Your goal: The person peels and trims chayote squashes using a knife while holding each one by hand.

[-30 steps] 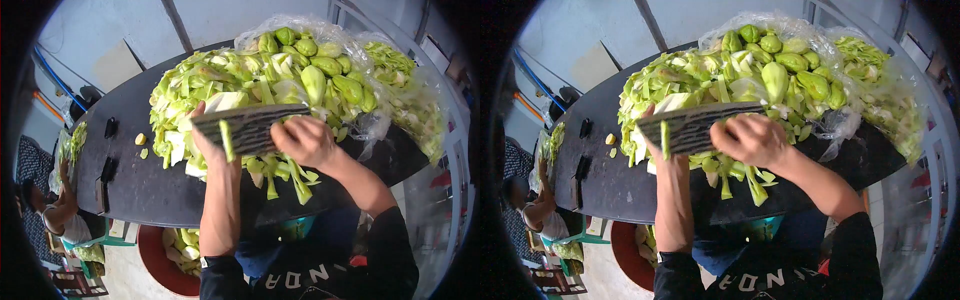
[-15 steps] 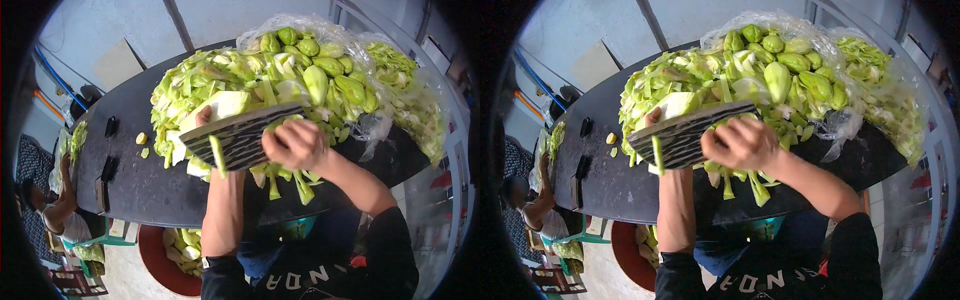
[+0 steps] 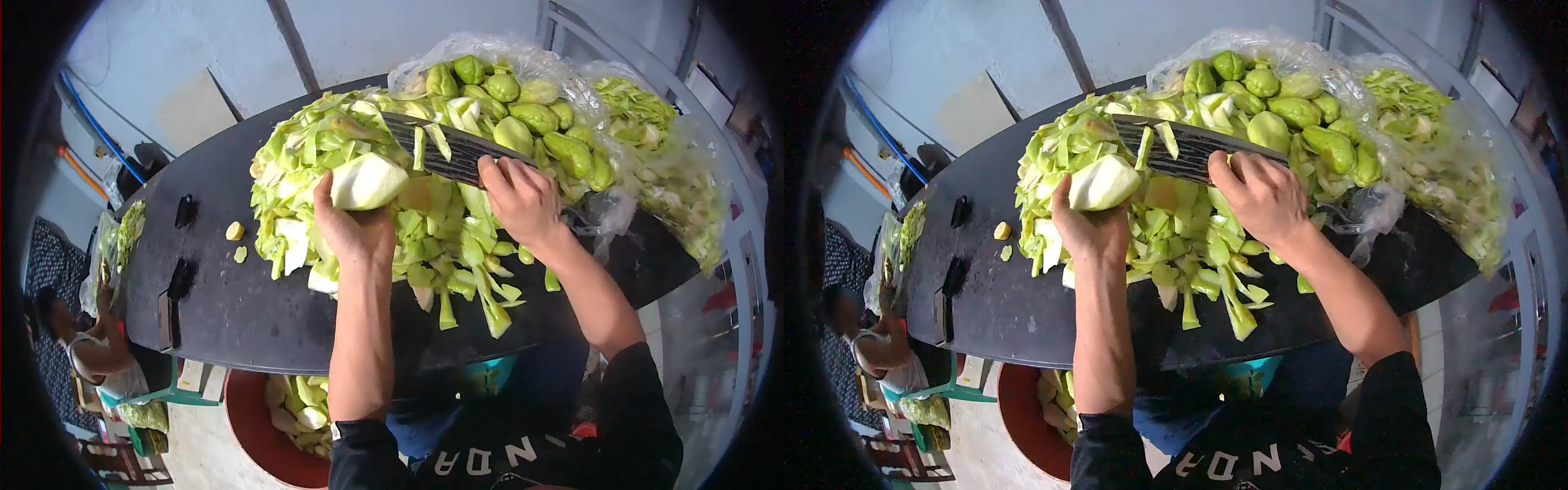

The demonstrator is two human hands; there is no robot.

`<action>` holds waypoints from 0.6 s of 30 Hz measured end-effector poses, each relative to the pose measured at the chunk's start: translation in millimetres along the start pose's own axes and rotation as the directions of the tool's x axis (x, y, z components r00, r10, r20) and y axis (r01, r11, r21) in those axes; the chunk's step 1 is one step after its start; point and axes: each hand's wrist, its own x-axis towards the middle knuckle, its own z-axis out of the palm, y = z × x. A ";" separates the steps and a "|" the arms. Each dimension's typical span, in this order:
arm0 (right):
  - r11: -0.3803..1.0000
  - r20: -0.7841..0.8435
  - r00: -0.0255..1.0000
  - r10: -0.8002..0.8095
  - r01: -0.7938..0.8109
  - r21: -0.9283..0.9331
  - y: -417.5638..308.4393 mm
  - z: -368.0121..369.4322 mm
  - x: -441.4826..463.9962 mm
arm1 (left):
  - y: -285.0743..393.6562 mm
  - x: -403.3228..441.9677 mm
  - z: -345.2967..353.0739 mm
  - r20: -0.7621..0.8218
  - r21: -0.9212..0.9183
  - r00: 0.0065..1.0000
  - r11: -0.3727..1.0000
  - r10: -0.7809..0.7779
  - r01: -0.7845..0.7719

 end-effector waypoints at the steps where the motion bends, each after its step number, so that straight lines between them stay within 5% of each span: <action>1: 1.000 -0.001 1.000 0.003 -0.003 -0.003 1.6 1.5 -1.1 | -1.5 0.9 -0.5 0.001 0.001 1.000 1.000 -0.002 0.002; 6: 0.998 0.013 0.999 0.032 -0.032 -0.049 0.2 -7.4 1.7 | -13.3 -9.7 6.0 0.156 0.419 0.979 0.889 0.131 -0.186; 8: 0.997 0.002 0.999 0.050 -0.049 -0.064 -0.6 -10.4 2.2 | -22.3 -12.0 5.1 0.346 0.743 0.884 0.483 0.314 -0.463; 13: 0.991 0.045 0.994 0.100 -0.096 -0.092 -3.9 -16.2 2.5 | -36.1 -19.7 23.5 0.561 0.755 0.666 0.025 0.491 -0.655; 18: 0.983 0.065 0.991 0.121 -0.110 -0.148 1.1 -16.0 -2.6 | -39.5 -9.7 33.3 0.611 0.740 0.631 -0.063 0.478 -0.669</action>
